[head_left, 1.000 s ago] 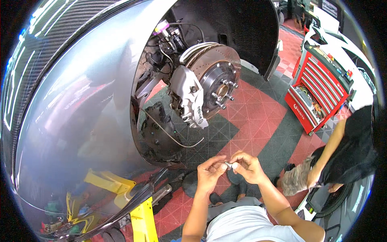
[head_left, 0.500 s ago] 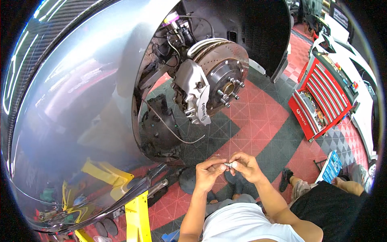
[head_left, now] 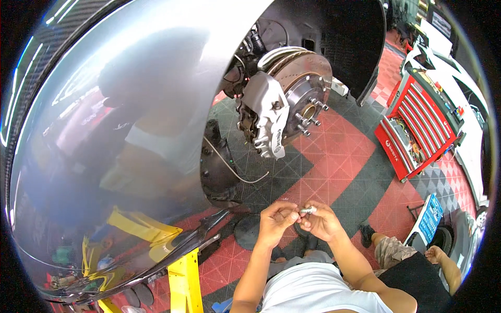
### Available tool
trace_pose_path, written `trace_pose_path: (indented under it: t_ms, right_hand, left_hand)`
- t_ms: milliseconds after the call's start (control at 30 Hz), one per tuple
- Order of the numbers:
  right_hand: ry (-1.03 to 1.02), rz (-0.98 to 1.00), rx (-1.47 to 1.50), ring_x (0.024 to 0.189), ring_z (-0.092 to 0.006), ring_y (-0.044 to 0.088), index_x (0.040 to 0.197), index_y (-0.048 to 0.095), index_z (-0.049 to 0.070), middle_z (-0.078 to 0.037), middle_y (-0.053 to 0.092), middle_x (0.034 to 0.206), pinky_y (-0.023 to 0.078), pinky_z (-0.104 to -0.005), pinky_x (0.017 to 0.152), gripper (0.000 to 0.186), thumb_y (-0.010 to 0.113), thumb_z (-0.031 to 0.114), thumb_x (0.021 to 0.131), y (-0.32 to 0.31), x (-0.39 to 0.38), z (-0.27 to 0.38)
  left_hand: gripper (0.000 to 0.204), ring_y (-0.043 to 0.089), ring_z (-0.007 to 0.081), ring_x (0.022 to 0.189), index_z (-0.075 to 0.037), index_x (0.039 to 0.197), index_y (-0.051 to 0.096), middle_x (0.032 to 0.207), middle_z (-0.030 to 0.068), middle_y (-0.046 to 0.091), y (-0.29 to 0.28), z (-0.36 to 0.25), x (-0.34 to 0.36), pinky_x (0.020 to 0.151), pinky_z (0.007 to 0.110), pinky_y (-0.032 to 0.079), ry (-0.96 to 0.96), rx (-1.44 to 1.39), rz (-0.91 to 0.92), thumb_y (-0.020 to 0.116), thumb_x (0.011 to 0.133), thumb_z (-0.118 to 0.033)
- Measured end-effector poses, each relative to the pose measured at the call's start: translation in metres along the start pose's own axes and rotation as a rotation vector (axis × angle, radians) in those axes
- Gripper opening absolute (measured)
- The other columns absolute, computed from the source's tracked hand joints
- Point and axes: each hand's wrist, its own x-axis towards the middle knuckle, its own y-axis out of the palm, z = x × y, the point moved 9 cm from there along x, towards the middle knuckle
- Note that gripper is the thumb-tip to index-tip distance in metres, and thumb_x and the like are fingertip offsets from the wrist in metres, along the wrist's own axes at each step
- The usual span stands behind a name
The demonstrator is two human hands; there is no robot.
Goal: Inspecting and maintaining brake components on a vehicle, including a brake disc and suspension assembly.
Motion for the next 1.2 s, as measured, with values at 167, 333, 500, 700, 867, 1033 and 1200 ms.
trace_pose_path:
  t_ms: [167,333,500,700,867,1033,1200]
  right_hand:
    - [-0.085,-0.001,0.071,0.065,-0.0158,0.050,0.092,0.055,0.000,-0.008,0.057,0.083,0.038,-0.0286,0.058,0.017,0.053,0.015,0.086,0.000,0.007,-0.004]
    - [-0.124,-0.051,0.094,0.064,-0.0166,0.049,0.092,0.055,0.000,-0.009,0.056,0.082,0.039,-0.0300,0.058,0.014,0.054,0.013,0.086,-0.005,0.010,-0.012]
    - [-0.131,-0.094,0.101,0.063,-0.0170,0.049,0.091,0.056,0.002,-0.009,0.056,0.084,0.041,-0.0298,0.058,0.011,0.054,0.011,0.084,-0.014,0.007,-0.005]
    - [-0.118,-0.020,0.071,0.062,-0.0185,0.052,0.092,0.055,0.002,-0.010,0.058,0.081,0.042,-0.0305,0.056,0.012,0.054,0.012,0.085,-0.027,0.025,0.023]
    - [-0.117,-0.032,0.000,0.061,-0.0190,0.054,0.094,0.054,0.000,-0.011,0.058,0.078,0.043,-0.0310,0.056,0.013,0.054,0.011,0.086,-0.063,0.038,0.066]
    - [-0.183,0.029,-0.075,0.067,-0.0185,0.058,0.098,0.055,-0.002,-0.013,0.060,0.081,0.048,-0.0295,0.061,0.014,0.054,0.007,0.088,-0.103,0.035,0.120]
    - [-0.194,-0.010,-0.029,0.074,-0.0174,0.060,0.106,0.056,-0.007,-0.014,0.062,0.088,0.050,-0.0286,0.064,0.022,0.053,0.004,0.086,-0.142,0.031,0.164]
  left_hand:
    - [0.025,0.060,0.0155,0.073,0.002,0.099,0.057,0.086,0.0078,0.060,-0.027,0.012,-0.009,0.067,0.028,0.053,-0.111,-0.172,-0.067,0.063,0.084,-0.018]
    - [0.027,0.058,0.0147,0.071,0.002,0.098,0.057,0.086,0.0070,0.059,-0.057,0.044,-0.021,0.064,0.028,0.052,-0.259,-0.268,-0.119,0.058,0.087,-0.022]
    - [0.020,0.058,0.0137,0.068,0.002,0.098,0.058,0.084,0.0064,0.060,-0.086,0.085,-0.044,0.063,0.027,0.052,-0.404,-0.081,-0.227,0.060,0.086,-0.014]
    - [0.024,0.062,0.0178,0.081,0.005,0.105,0.057,0.091,0.0112,0.062,-0.107,0.130,-0.057,0.074,0.028,0.054,-0.503,-0.094,-0.332,0.059,0.085,-0.006]
    - [0.024,0.062,0.0200,0.086,0.007,0.107,0.055,0.099,0.0150,0.062,-0.110,0.167,-0.035,0.076,0.030,0.054,-0.525,-0.082,-0.461,0.057,0.085,-0.004]
    - [0.026,0.063,0.0214,0.087,0.006,0.109,0.053,0.100,0.0158,0.062,-0.082,0.189,0.026,0.079,0.031,0.054,-0.495,-0.176,-0.414,0.053,0.088,-0.010]
    - [0.027,0.063,0.0170,0.082,0.006,0.110,0.053,0.096,0.0127,0.063,-0.058,0.203,0.080,0.076,0.027,0.054,-0.463,-0.005,-0.433,0.055,0.088,-0.009]
